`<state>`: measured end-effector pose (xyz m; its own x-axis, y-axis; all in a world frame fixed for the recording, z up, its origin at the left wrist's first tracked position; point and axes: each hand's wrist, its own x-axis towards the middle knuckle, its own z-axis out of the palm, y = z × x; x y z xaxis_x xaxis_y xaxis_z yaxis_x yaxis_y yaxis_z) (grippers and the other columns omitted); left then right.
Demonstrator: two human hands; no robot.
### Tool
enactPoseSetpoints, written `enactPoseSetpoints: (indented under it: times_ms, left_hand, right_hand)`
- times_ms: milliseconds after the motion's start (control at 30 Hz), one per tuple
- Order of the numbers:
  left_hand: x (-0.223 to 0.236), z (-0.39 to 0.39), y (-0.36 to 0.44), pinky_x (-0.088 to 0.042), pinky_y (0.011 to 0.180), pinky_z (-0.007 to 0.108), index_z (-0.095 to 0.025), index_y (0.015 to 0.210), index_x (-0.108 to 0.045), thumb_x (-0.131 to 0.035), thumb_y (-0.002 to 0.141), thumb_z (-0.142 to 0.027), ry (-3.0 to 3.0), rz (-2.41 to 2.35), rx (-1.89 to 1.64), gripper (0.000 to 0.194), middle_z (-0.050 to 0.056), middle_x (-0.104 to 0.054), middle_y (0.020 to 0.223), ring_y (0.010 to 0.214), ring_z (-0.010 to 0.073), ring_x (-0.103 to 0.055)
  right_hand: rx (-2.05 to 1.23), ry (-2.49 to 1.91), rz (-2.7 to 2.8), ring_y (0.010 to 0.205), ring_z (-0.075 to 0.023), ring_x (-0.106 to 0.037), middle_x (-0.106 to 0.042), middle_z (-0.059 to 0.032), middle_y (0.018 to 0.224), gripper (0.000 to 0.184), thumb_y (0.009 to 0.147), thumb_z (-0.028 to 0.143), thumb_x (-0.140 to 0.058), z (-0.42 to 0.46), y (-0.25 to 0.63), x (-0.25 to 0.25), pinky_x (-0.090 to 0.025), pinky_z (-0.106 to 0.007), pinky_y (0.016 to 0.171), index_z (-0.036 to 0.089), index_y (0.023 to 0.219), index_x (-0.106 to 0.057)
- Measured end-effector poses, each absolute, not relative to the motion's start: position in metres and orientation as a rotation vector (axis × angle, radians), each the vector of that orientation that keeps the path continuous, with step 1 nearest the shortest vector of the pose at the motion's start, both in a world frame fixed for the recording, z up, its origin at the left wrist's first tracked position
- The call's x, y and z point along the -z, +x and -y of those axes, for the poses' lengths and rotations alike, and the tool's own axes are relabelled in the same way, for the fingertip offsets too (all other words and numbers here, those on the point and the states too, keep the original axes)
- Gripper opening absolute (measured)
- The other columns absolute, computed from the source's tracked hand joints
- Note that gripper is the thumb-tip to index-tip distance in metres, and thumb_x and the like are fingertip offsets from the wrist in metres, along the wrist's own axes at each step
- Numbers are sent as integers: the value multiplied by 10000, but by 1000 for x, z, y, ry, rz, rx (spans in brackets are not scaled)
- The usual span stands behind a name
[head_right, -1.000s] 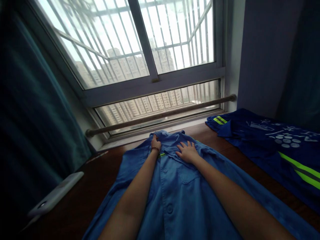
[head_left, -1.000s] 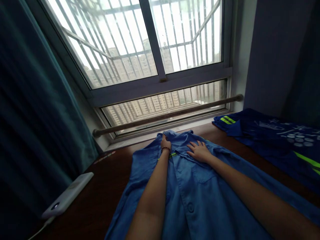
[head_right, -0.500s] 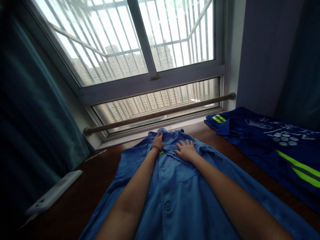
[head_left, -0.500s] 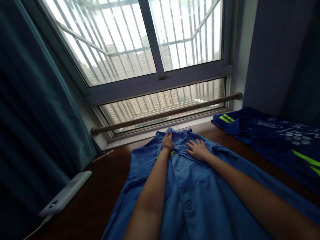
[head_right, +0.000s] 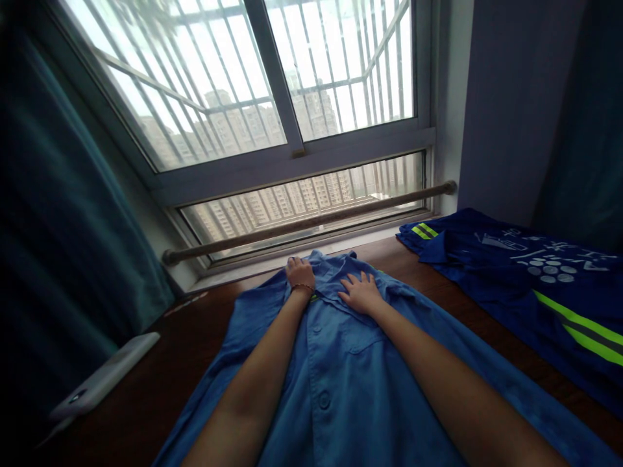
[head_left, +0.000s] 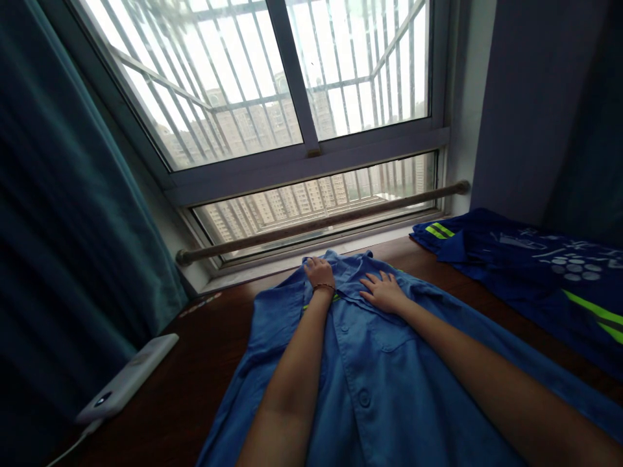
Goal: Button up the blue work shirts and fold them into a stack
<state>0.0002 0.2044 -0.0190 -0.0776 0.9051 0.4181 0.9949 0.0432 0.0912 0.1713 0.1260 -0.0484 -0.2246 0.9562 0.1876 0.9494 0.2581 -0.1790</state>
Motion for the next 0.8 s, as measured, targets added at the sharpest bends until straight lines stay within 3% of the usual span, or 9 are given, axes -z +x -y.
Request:
enactPoseSetpoints:
  times_ms: [67,133,300,433,500,600,700,800]
  left_hand:
    - [20,-205,9,-223,990,430,-89,1141,-517,-257,865,-251,-2164,2060,451,413,185,-423,1263,1230,275,-295]
    - [25,-209,13,-261,968,446,-107,1118,-539,-318,844,-368,-2247,2129,371,438,182,-458,1236,1196,291,-348]
    - [40,-219,2,-186,990,516,-149,1286,-370,-357,782,-556,-2303,2288,294,648,164,-229,1402,1280,324,-195]
    - [33,-223,-8,-167,1006,458,-103,1282,-369,-438,778,-491,-2425,2278,339,640,204,-201,1399,1287,328,-166]
    - [19,-226,-16,-259,975,349,-53,1214,-446,-487,773,-434,-2522,2260,369,585,223,-346,1325,1230,296,-313]
    - [-12,-232,-38,-385,826,219,-43,1096,-541,-566,738,-337,-2606,2282,421,464,156,-570,1118,1020,207,-534]
    - [-40,-233,-74,-424,767,233,-91,1088,-537,-660,642,-250,-2446,2394,505,489,118,-608,1054,948,200,-574]
    - [-56,-223,-113,-437,769,321,-86,956,-580,-753,461,-163,-2160,2526,546,530,169,-605,1026,996,298,-546]
  right_hand:
    - [-39,-1764,2273,1230,-376,-210,-306,-15,1380,602,803,624,-192,-126,171,49,-140,-526,964,323,1298,-355]
    - [-30,-1759,2267,1230,-375,-211,-307,-15,1380,600,804,623,-192,-126,171,49,-136,-526,964,324,1299,-354]
    - [-38,-1758,2264,1233,-374,-207,-311,-14,1378,594,805,621,-194,-128,172,50,-136,-532,963,332,1299,-351]
    - [-50,-1756,2263,1232,-380,-210,-311,-14,1379,590,804,619,-212,-128,172,50,-140,-539,963,329,1296,-361]
    - [-53,-1747,2260,1231,-383,-212,-315,-17,1377,590,803,619,-223,-128,171,50,-145,-541,963,324,1293,-368]
    - [-63,-1725,2248,1231,-390,-210,-325,-17,1372,583,803,614,-246,-127,172,50,-149,-549,963,320,1288,-383]
    - [-134,-1696,2227,1222,-381,-248,-370,-11,1345,560,775,615,-343,-131,177,45,-176,-541,966,322,1241,-449]
    - [-266,-1677,2107,1160,-268,-397,-495,-13,1237,471,761,536,-459,-146,188,34,-283,-377,975,277,1145,-544]
